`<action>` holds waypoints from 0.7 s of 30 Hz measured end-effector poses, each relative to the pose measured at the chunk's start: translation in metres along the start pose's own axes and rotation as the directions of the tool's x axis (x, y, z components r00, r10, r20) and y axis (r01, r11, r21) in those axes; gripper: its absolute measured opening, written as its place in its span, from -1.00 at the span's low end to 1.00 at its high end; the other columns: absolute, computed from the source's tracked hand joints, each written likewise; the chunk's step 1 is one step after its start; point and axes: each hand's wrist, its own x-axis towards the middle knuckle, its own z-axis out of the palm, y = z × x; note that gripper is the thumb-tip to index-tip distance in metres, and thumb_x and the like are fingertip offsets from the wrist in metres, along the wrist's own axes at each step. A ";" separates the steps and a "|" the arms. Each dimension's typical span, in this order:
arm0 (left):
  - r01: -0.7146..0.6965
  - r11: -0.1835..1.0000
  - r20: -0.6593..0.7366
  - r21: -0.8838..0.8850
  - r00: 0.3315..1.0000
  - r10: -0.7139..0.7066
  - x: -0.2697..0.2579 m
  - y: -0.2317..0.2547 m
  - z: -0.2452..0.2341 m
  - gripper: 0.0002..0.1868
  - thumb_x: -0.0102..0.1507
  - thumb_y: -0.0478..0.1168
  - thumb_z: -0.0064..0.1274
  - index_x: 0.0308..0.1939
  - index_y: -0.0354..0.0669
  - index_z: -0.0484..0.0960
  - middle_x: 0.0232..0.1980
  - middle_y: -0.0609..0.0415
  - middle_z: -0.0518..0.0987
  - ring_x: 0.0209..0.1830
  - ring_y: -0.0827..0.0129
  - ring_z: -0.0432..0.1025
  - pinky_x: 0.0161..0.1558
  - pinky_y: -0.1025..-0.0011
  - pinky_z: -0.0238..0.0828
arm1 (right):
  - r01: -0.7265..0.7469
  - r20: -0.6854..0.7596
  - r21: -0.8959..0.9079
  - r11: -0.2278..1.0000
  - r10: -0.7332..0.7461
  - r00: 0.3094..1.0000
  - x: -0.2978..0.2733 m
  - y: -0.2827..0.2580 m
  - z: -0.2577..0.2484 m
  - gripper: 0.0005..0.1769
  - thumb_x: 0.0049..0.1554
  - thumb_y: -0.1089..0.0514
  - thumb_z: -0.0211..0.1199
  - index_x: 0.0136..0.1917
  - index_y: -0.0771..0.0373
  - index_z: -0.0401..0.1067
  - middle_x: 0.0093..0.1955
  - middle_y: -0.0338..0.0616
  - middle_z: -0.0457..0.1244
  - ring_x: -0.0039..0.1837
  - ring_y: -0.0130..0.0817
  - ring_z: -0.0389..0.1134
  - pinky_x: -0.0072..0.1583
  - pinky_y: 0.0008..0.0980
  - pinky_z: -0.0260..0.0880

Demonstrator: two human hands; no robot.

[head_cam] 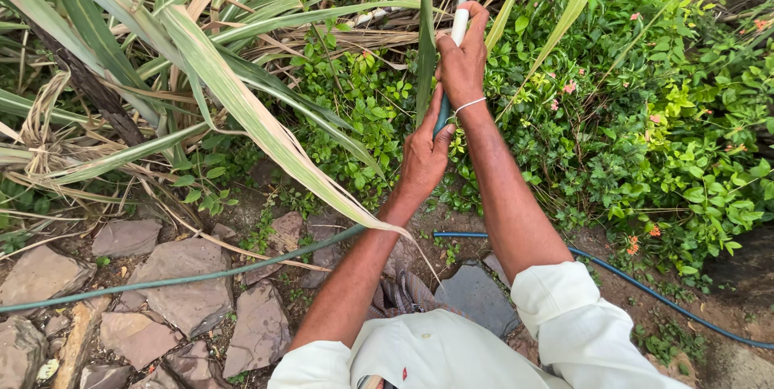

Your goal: The person waters plants using a hose, moving the stream across different leaves and stalks by hand.

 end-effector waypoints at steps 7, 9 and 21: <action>0.147 0.989 0.065 0.002 0.987 -0.147 0.002 -0.003 0.001 -0.28 0.41 -0.18 0.01 0.62 0.19 0.07 0.20 -0.23 0.64 -0.07 0.09 0.66 -0.08 0.23 0.56 | -0.014 -0.011 0.041 0.999 0.015 1.000 -0.003 0.002 -0.003 -0.42 0.16 0.35 0.10 0.39 0.06 0.01 -0.19 -0.15 0.23 -0.44 -0.46 0.26 -0.44 -0.45 0.30; 0.091 0.996 0.058 0.027 0.994 -0.092 0.004 -0.004 0.001 -0.28 0.42 -0.18 0.01 0.62 0.19 0.06 0.25 -0.24 0.61 -0.04 0.09 0.65 -0.06 0.23 0.56 | -0.017 -0.023 0.038 0.999 0.018 1.000 -0.002 0.004 -0.006 -0.43 0.17 0.34 0.12 0.38 0.07 0.03 -0.20 -0.15 0.23 -0.45 -0.46 0.26 -0.43 -0.45 0.31; 0.287 0.958 0.266 0.020 0.922 -0.281 0.006 -0.010 0.014 -0.25 0.41 -0.22 -0.05 0.65 0.27 0.03 0.06 -0.18 0.73 -0.18 0.07 0.64 -0.09 0.26 0.53 | -0.083 -0.169 0.066 0.994 0.094 0.981 -0.008 0.021 -0.033 -0.47 0.16 0.33 0.12 0.34 0.13 0.04 -0.14 -0.16 0.23 -0.47 -0.44 0.22 -0.44 -0.40 0.28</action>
